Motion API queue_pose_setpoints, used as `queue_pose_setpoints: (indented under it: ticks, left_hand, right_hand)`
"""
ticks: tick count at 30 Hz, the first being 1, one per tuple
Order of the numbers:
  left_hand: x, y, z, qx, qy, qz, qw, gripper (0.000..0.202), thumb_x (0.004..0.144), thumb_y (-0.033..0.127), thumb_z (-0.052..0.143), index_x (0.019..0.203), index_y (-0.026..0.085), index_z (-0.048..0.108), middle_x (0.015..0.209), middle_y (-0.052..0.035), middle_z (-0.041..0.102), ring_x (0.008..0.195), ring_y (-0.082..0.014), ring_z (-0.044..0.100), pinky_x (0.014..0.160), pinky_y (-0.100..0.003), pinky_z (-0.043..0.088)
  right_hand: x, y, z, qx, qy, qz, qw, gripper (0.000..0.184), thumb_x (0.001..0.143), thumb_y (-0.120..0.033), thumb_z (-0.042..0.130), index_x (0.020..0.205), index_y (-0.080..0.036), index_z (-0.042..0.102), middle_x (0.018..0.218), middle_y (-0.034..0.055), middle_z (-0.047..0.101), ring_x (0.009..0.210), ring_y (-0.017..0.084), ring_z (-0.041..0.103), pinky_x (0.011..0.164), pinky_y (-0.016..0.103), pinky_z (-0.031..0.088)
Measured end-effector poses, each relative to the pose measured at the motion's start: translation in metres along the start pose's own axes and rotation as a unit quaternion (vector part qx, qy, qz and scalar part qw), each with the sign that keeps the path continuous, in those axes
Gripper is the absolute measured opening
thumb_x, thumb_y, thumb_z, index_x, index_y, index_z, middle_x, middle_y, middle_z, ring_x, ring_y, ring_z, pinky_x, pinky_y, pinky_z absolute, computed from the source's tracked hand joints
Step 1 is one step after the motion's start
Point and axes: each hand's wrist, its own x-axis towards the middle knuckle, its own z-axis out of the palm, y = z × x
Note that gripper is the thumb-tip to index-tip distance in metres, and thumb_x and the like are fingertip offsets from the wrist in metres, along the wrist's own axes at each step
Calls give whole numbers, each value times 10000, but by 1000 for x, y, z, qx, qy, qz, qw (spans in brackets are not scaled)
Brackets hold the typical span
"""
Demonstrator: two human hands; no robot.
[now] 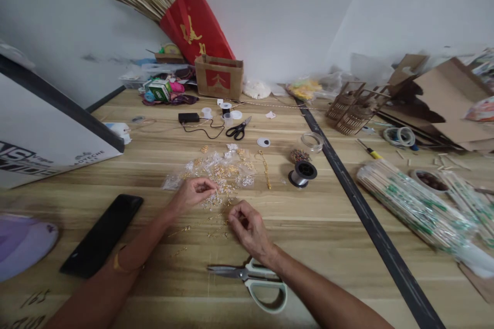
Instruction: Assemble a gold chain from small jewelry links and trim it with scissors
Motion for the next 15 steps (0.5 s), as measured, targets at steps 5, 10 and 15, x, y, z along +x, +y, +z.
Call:
queue_pose_setpoints:
  ticks: [5, 10, 15]
  left_hand:
    - [1, -3, 1, -81, 0, -43, 996, 127, 682, 223, 676, 743, 116, 649, 808, -85, 705, 714, -152, 643, 662, -256, 511]
    - [0, 3, 1, -188, 0, -90, 978, 165, 663, 245, 695, 702, 112, 606, 846, -92, 713, 533, -92, 600, 525, -217, 489]
    - [0, 3, 1, -238, 17, -118, 964, 230, 629, 268, 731, 708, 113, 581, 769, -76, 721, 558, -126, 644, 520, -225, 501]
  right_hand:
    - [0, 0, 0, -5, 5, 3, 1000, 137, 852, -273, 517, 757, -175, 509, 702, -6, 483, 640, 118, 451, 568, 223, 356]
    - [0, -1, 0, -2, 4, 6, 1000, 144, 852, -283, 515, 759, -174, 504, 700, -3, 486, 642, 118, 456, 549, 217, 351]
    - [0, -3, 0, -3, 2, 6, 1000, 164, 852, -303, 517, 757, -170, 503, 699, -1, 493, 642, 117, 456, 553, 216, 360]
